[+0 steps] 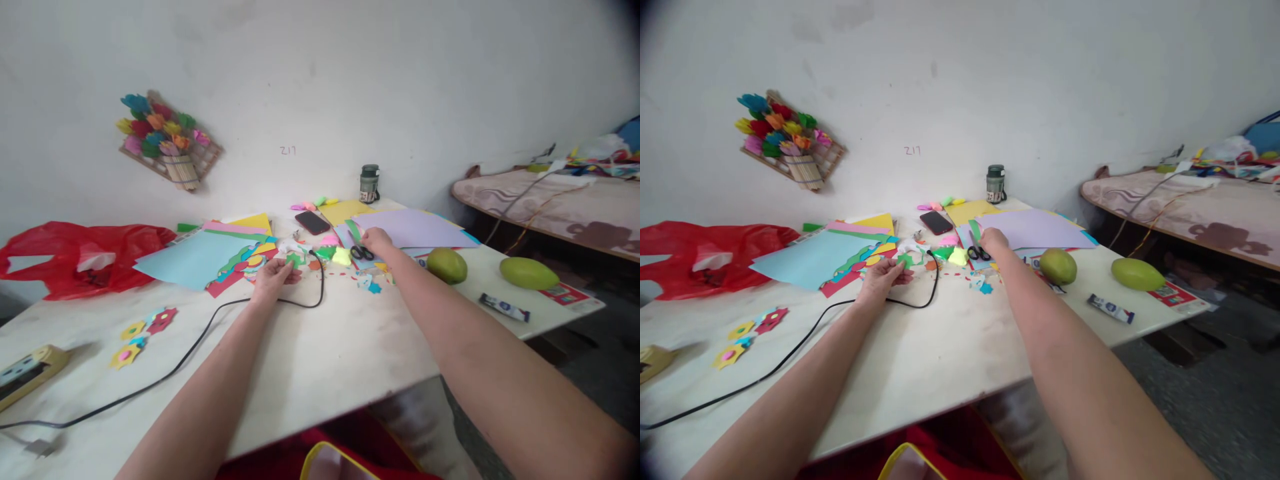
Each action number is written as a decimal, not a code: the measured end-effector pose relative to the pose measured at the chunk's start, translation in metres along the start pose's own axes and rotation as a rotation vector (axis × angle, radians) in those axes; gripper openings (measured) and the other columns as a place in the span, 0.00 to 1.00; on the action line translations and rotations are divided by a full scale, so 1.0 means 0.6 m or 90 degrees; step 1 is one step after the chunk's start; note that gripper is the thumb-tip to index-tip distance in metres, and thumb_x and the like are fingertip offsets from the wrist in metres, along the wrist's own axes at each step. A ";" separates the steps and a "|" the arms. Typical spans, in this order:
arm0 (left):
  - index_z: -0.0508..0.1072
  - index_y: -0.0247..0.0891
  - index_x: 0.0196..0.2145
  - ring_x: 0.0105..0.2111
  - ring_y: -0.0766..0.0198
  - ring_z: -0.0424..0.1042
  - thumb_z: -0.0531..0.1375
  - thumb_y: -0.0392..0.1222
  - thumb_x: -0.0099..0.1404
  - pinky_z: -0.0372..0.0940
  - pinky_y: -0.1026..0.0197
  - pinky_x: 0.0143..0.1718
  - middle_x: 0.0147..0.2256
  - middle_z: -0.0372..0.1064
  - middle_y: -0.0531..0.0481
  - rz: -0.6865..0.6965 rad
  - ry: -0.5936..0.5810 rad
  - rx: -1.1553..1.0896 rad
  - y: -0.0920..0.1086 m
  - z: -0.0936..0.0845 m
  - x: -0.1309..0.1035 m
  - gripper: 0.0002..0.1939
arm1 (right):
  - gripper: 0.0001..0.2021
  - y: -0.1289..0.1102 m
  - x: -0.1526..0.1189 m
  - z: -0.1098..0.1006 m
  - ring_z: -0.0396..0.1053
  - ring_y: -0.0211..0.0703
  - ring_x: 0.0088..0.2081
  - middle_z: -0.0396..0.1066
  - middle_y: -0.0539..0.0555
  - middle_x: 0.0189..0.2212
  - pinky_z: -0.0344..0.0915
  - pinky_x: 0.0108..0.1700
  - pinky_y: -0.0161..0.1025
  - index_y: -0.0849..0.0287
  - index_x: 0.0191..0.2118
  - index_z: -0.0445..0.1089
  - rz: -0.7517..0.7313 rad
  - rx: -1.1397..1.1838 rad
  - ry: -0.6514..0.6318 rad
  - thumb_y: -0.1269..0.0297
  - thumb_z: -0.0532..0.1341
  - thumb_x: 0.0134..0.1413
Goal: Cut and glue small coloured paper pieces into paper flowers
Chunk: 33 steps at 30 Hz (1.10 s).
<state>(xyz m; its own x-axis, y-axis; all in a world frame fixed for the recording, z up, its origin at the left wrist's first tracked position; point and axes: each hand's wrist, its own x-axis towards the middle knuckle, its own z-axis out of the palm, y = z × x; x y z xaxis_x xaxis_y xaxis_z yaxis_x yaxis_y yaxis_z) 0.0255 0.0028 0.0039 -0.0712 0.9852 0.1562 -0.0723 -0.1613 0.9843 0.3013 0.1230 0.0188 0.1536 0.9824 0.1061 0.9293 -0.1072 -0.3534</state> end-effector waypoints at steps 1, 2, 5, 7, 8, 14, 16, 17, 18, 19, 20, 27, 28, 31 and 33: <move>0.67 0.34 0.28 0.22 0.64 0.73 0.70 0.55 0.43 0.71 0.61 0.29 0.24 0.74 0.47 0.001 0.000 -0.002 0.000 0.000 0.000 0.24 | 0.12 -0.002 0.000 0.000 0.73 0.47 0.43 0.76 0.61 0.40 0.64 0.39 0.34 0.62 0.40 0.77 0.001 -0.003 0.001 0.65 0.60 0.53; 0.67 0.34 0.28 0.22 0.64 0.73 0.70 0.55 0.43 0.71 0.61 0.29 0.24 0.74 0.47 0.003 0.000 -0.003 0.000 0.000 0.000 0.24 | 0.12 -0.004 0.000 -0.001 0.73 0.47 0.43 0.76 0.60 0.41 0.64 0.38 0.34 0.61 0.40 0.77 0.003 -0.004 0.005 0.65 0.59 0.53; 0.68 0.34 0.28 0.22 0.64 0.74 0.69 0.55 0.45 0.71 0.60 0.29 0.24 0.75 0.47 0.005 0.002 -0.002 -0.002 -0.002 0.001 0.24 | 0.12 -0.009 -0.002 0.001 0.72 0.46 0.45 0.75 0.58 0.44 0.63 0.39 0.34 0.59 0.41 0.76 -0.001 0.011 0.034 0.67 0.59 0.53; 0.68 0.34 0.28 0.22 0.63 0.74 0.69 0.55 0.44 0.71 0.60 0.29 0.24 0.75 0.47 0.002 0.002 -0.002 -0.004 -0.003 0.003 0.24 | 0.13 -0.012 -0.006 0.004 0.71 0.46 0.46 0.74 0.56 0.46 0.63 0.40 0.33 0.57 0.43 0.76 -0.014 0.029 0.059 0.67 0.58 0.53; 0.68 0.34 0.28 0.22 0.63 0.74 0.69 0.56 0.44 0.71 0.60 0.29 0.24 0.74 0.47 0.001 0.002 -0.004 -0.005 -0.003 0.004 0.24 | 0.13 -0.013 -0.008 0.005 0.71 0.45 0.46 0.74 0.56 0.46 0.63 0.40 0.33 0.57 0.43 0.75 -0.023 0.037 0.069 0.67 0.57 0.54; 0.68 0.33 0.28 0.22 0.64 0.73 0.70 0.56 0.43 0.71 0.60 0.29 0.24 0.75 0.46 -0.001 0.001 0.002 -0.006 -0.004 0.004 0.25 | 0.14 -0.020 -0.016 0.003 0.71 0.45 0.44 0.75 0.55 0.43 0.62 0.38 0.35 0.55 0.40 0.75 -0.014 0.047 0.051 0.58 0.55 0.57; 0.68 0.33 0.28 0.22 0.64 0.73 0.69 0.56 0.43 0.71 0.61 0.28 0.24 0.74 0.47 0.000 0.000 0.005 -0.006 -0.004 0.003 0.25 | 0.14 -0.021 -0.014 0.000 0.72 0.45 0.42 0.75 0.56 0.42 0.62 0.37 0.35 0.57 0.40 0.75 -0.009 0.043 0.015 0.57 0.55 0.57; 0.67 0.33 0.28 0.22 0.64 0.73 0.69 0.57 0.43 0.70 0.61 0.28 0.23 0.74 0.47 0.000 -0.001 0.007 -0.006 -0.004 0.003 0.25 | 0.14 -0.022 -0.012 -0.002 0.72 0.46 0.41 0.76 0.57 0.41 0.62 0.37 0.35 0.58 0.39 0.75 -0.014 0.040 -0.003 0.58 0.56 0.57; 0.67 0.33 0.28 0.22 0.64 0.73 0.70 0.57 0.42 0.70 0.62 0.28 0.23 0.73 0.48 0.000 -0.001 0.008 -0.006 -0.004 0.003 0.26 | 0.13 -0.023 -0.009 -0.003 0.72 0.46 0.40 0.76 0.57 0.40 0.63 0.37 0.35 0.59 0.39 0.75 -0.020 0.038 -0.021 0.58 0.56 0.56; 0.67 0.33 0.28 0.22 0.64 0.73 0.70 0.57 0.42 0.70 0.62 0.28 0.22 0.73 0.48 0.000 -0.002 0.009 -0.006 -0.004 0.003 0.26 | 0.13 -0.024 -0.007 -0.004 0.72 0.46 0.40 0.76 0.58 0.39 0.63 0.37 0.36 0.59 0.39 0.75 -0.026 0.034 -0.034 0.59 0.57 0.56; 0.67 0.34 0.28 0.21 0.64 0.73 0.70 0.57 0.42 0.70 0.61 0.28 0.22 0.73 0.49 0.000 -0.004 0.010 -0.006 -0.003 0.003 0.26 | 0.13 -0.026 -0.004 -0.005 0.72 0.46 0.40 0.76 0.58 0.39 0.63 0.38 0.36 0.60 0.39 0.75 -0.030 0.030 -0.043 0.59 0.57 0.56; 0.67 0.35 0.28 0.22 0.64 0.73 0.69 0.57 0.43 0.70 0.61 0.29 0.23 0.73 0.49 -0.003 -0.011 0.008 -0.004 -0.004 0.003 0.25 | 0.14 -0.037 0.009 0.001 0.71 0.51 0.47 0.73 0.64 0.45 0.65 0.44 0.41 0.60 0.44 0.73 -0.007 -0.008 -0.019 0.59 0.56 0.57; 0.67 0.34 0.28 0.22 0.64 0.73 0.69 0.57 0.43 0.70 0.61 0.29 0.23 0.73 0.48 -0.003 -0.013 0.009 -0.004 -0.004 0.003 0.25 | 0.15 -0.038 0.010 0.003 0.70 0.51 0.48 0.73 0.63 0.46 0.65 0.44 0.41 0.60 0.45 0.73 -0.009 -0.019 -0.008 0.60 0.56 0.58; 0.67 0.34 0.28 0.22 0.64 0.73 0.69 0.56 0.43 0.70 0.61 0.29 0.23 0.73 0.48 -0.003 -0.013 0.013 -0.005 -0.003 0.004 0.25 | 0.16 -0.045 0.006 0.009 0.70 0.50 0.49 0.72 0.63 0.48 0.65 0.45 0.41 0.58 0.48 0.71 -0.030 -0.074 0.018 0.61 0.54 0.59; 0.67 0.34 0.28 0.22 0.64 0.73 0.69 0.56 0.43 0.70 0.62 0.28 0.23 0.73 0.48 -0.003 -0.006 0.012 -0.005 -0.002 0.004 0.25 | 0.16 -0.052 0.002 0.011 0.70 0.50 0.49 0.71 0.65 0.48 0.64 0.46 0.41 0.60 0.50 0.71 -0.057 -0.118 0.025 0.64 0.52 0.59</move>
<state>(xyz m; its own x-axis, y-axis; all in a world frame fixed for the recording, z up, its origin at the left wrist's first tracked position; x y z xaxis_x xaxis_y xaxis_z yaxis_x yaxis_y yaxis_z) 0.0242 0.0055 0.0013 -0.0611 0.9864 0.1528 -0.0536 -0.1561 0.9863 0.2700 0.1284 0.0238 0.0772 0.9829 0.1670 0.9852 -0.0494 -0.1642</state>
